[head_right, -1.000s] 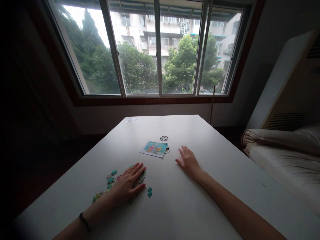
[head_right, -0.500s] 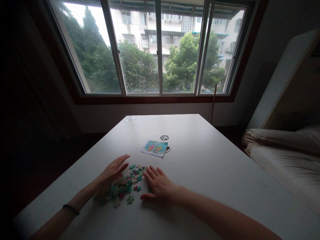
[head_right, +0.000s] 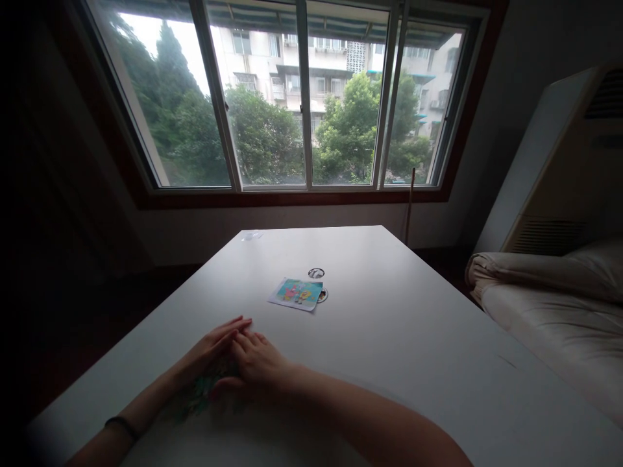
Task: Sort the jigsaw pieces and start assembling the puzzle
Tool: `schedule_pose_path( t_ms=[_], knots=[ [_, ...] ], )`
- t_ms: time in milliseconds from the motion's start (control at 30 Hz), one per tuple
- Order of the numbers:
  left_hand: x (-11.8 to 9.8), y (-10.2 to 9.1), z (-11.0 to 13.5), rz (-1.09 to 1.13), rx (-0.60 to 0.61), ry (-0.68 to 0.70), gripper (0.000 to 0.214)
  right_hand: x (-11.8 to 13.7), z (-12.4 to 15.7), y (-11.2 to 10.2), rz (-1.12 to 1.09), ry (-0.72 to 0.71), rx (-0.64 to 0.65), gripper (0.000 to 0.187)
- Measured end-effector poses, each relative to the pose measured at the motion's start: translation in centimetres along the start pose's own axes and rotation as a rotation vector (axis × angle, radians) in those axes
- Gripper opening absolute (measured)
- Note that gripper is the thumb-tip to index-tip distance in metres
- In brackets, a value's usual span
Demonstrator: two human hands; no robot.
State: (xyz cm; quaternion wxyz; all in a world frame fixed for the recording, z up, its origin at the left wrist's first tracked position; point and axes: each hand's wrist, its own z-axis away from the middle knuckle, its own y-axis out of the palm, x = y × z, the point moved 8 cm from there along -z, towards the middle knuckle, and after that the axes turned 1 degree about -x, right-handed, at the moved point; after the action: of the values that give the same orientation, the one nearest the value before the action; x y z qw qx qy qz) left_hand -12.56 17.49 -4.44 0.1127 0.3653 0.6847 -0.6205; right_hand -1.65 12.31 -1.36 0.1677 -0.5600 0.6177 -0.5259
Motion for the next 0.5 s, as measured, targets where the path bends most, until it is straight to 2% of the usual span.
schedule_pose_path(
  t_ms=[100, 200, 400, 500],
  knots=[
    [-0.4, 0.0, -0.1, -0.02, 0.018, 0.026, 0.053, 0.3, 1.2, -0.9, 0.007, -0.019, -0.006, 0.068],
    [-0.8, 0.1, -0.2, -0.042, 0.032, 0.025, 0.053, 0.3, 3.3, -1.7, -0.001, -0.027, 0.043, 0.069],
    [-0.9, 0.3, -0.5, -0.082, 0.034, 0.017, 0.048, -0.2, 8.4, -3.7, -0.01, 0.013, 0.129, 0.065],
    [-0.8, 0.4, -0.7, -0.091, 0.022, 0.026, 0.045, -0.3, 9.8, -4.2, 0.008, 0.036, 0.128, 0.062]
  ],
)
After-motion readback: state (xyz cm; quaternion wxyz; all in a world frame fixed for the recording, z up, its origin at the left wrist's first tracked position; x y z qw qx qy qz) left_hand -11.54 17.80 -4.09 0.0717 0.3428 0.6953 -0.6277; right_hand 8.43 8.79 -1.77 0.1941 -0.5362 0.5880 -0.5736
